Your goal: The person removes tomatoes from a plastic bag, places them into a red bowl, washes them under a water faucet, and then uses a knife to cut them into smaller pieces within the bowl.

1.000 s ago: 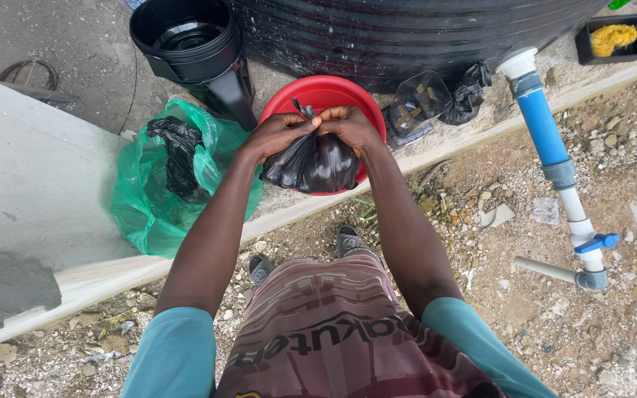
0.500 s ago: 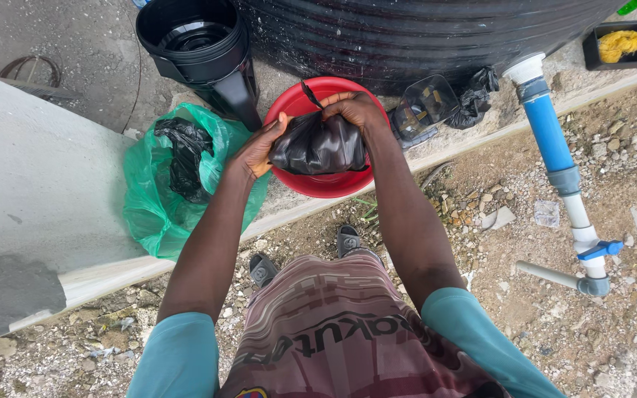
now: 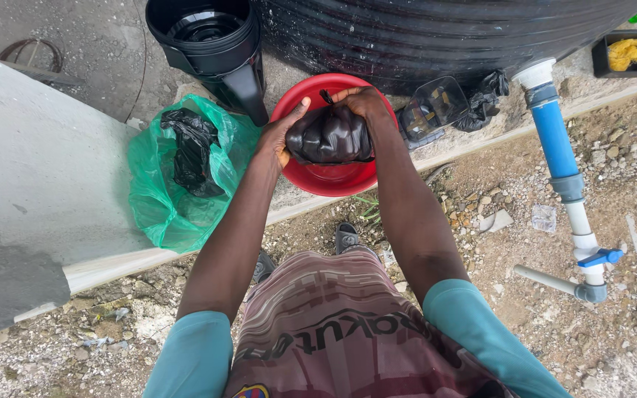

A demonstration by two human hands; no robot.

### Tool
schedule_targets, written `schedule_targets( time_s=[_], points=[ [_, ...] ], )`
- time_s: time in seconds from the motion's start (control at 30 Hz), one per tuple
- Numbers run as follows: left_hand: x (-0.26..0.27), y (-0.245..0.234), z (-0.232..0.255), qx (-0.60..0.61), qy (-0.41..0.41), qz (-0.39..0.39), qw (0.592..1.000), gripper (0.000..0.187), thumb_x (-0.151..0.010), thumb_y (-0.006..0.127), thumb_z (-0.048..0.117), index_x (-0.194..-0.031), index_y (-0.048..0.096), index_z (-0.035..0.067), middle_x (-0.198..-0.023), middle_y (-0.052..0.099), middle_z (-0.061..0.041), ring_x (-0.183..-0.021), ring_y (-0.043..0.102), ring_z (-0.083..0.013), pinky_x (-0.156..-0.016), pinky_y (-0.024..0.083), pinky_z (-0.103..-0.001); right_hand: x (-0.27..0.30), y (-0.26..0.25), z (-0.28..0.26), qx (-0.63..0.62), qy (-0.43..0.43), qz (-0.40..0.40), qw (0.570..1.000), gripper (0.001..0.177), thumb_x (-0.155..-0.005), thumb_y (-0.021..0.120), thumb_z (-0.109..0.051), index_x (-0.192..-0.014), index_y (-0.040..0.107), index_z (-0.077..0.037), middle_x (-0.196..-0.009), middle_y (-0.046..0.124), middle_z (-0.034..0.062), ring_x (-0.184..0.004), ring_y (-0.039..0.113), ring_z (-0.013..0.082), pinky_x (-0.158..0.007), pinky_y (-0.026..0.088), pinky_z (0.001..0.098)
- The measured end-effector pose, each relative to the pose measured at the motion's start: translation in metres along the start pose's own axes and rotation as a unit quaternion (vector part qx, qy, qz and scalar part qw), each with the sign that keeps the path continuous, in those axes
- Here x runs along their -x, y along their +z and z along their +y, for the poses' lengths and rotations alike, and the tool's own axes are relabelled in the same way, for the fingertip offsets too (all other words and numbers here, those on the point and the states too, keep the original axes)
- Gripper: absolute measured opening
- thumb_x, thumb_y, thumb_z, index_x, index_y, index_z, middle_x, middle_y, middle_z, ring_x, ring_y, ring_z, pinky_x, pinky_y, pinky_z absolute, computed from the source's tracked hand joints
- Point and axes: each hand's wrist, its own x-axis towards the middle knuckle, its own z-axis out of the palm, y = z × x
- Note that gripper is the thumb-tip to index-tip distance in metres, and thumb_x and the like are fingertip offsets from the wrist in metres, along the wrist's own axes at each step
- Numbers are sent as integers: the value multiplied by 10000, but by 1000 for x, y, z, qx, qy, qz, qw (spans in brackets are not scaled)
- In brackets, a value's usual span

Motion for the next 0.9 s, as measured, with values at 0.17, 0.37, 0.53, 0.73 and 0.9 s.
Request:
schedule_targets(
  time_s=[0.17, 0.37, 0.53, 0.73, 0.9],
  points=[
    [16, 6, 6, -4, 20, -28, 999, 698, -674, 919, 370, -1207, 704, -25, -1141, 769, -161, -999, 771, -259, -878, 643, -440, 4, -1, -10, -18, 0, -1, 1000, 190, -831, 746, 53, -950, 827, -71, -977, 812, 47, -872, 753, 120, -843, 630, 283],
    [10, -10, -5, 22, 44, -36, 998, 506, -719, 915, 230, -1129, 712, 14, -1039, 770, -108, -898, 764, -230, -835, 644, -437, 11, 5, -16, -13, 1, 17, 1000, 145, -875, 727, 39, -939, 819, -52, -945, 804, 57, -826, 732, 121, -797, 618, 286],
    [-5, 0, -17, 59, 119, 28, 991, 415, -699, 930, 134, -1034, 725, 0, -963, 775, -128, -814, 770, -239, -794, 661, -405, 8, 6, -12, -12, -59, 34, 998, 170, -833, 719, 105, -896, 813, -21, -898, 806, 71, -800, 742, 123, -763, 625, 268],
    [36, 2, -24, 43, 49, 20, 998, 434, -732, 896, 276, -1033, 679, 51, -925, 747, -98, -769, 740, -231, -650, 610, -443, 18, 1, -25, 58, -18, 26, 998, 166, -854, 728, 87, -903, 819, -44, -904, 804, 52, -788, 717, 95, -752, 611, 264],
    [53, -16, -30, -54, 110, -53, 991, 571, -701, 940, 210, -1161, 622, 94, -1076, 726, -43, -996, 723, -186, -842, 613, -406, 21, 5, -37, 64, 12, 40, 997, 212, -849, 691, 113, -881, 826, -46, -906, 809, 61, -770, 719, 108, -730, 634, 277]
  ],
)
